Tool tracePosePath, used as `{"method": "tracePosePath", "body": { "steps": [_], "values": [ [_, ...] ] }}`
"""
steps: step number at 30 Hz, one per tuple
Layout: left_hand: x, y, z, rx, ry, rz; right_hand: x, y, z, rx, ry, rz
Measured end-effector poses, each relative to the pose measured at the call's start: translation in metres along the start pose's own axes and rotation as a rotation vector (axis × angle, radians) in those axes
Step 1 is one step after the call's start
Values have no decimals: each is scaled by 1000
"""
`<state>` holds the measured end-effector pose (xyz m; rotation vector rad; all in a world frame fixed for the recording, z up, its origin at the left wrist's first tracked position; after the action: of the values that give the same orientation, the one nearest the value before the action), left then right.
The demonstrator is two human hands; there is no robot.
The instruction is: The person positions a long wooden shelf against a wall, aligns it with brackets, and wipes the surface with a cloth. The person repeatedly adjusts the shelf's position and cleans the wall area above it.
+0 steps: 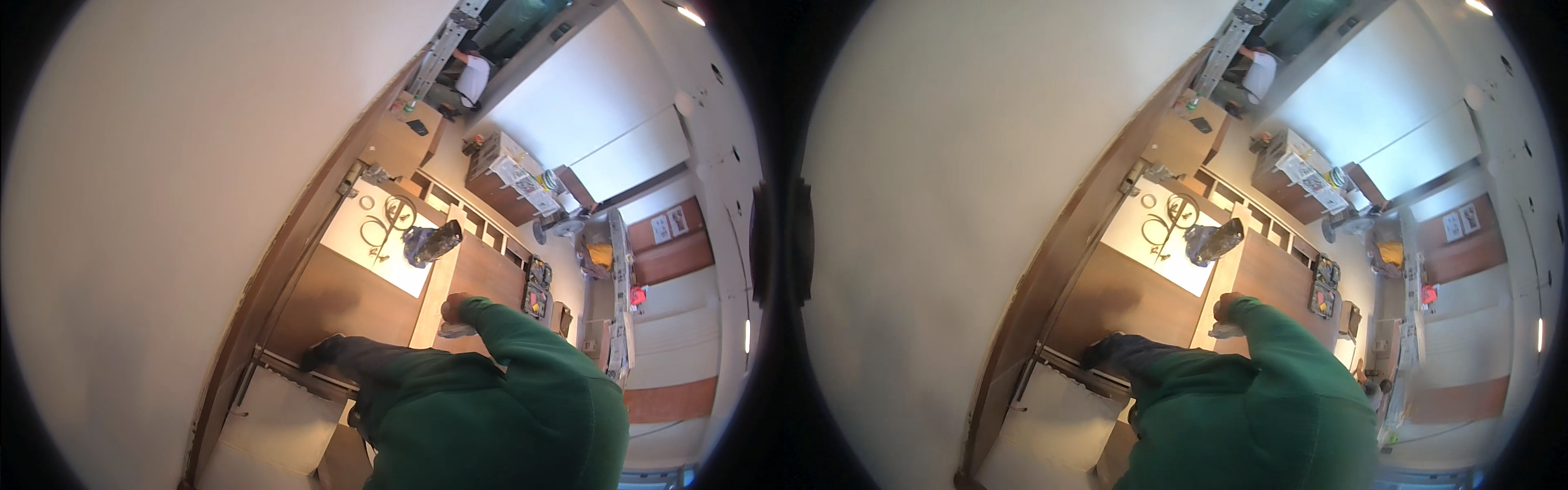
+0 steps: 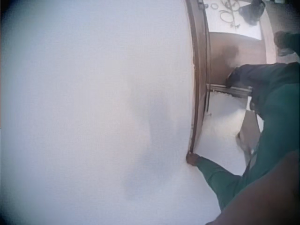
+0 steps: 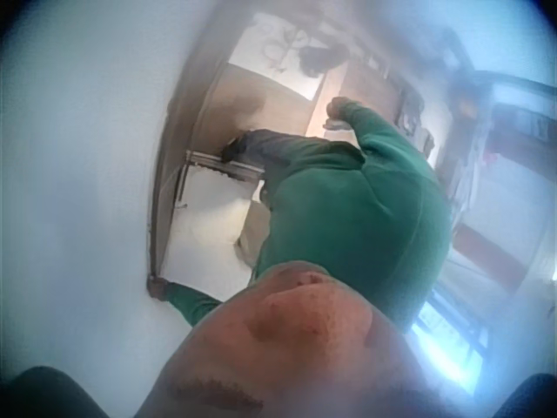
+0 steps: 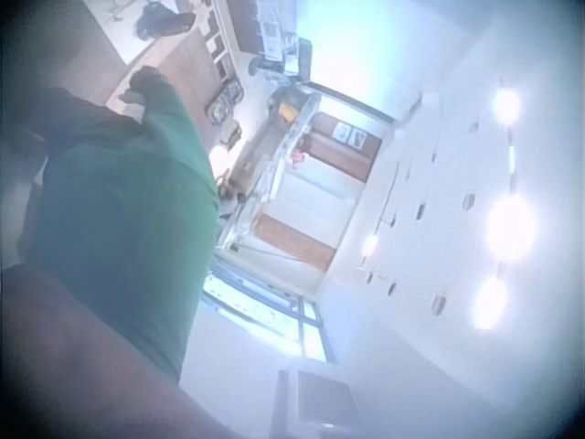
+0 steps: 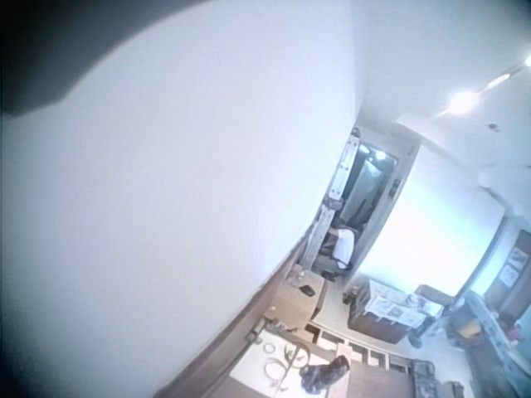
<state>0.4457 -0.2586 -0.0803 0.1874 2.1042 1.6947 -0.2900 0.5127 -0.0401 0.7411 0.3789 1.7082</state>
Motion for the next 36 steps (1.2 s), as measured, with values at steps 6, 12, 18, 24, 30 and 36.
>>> {"method": "tracePosePath", "body": {
  "steps": [6, 12, 18, 24, 30, 36],
  "values": [
    [71, 24, -7, -320, -175, -118, -5, -6, -18, -12, 206, 236],
    [149, 84, 4, -96, -161, 285, -62, -22, -25, 52, 558, 503],
    [249, 130, -8, -7, -199, 321, -91, 9, 27, 13, 431, 403],
    [318, 169, -16, 173, -322, 425, -31, -21, -37, 27, 284, 69],
    [327, 173, -17, 70, -262, 387, -36, -33, -33, -31, 476, 268],
    [282, 156, -23, -43, -252, 382, -18, -30, -34, 84, 380, 209]
  ]
}}
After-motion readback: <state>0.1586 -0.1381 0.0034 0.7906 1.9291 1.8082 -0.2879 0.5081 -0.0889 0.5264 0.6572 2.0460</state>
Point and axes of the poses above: each hand's wrist, its own z-axis away from the middle knuckle, its own y-axis out of the back of the hand, x = y × z, the point moved 9 cm from there along -z, towards the middle knuckle, and after that the axes turned 5 degrees about -y, right-handed, at the moved point
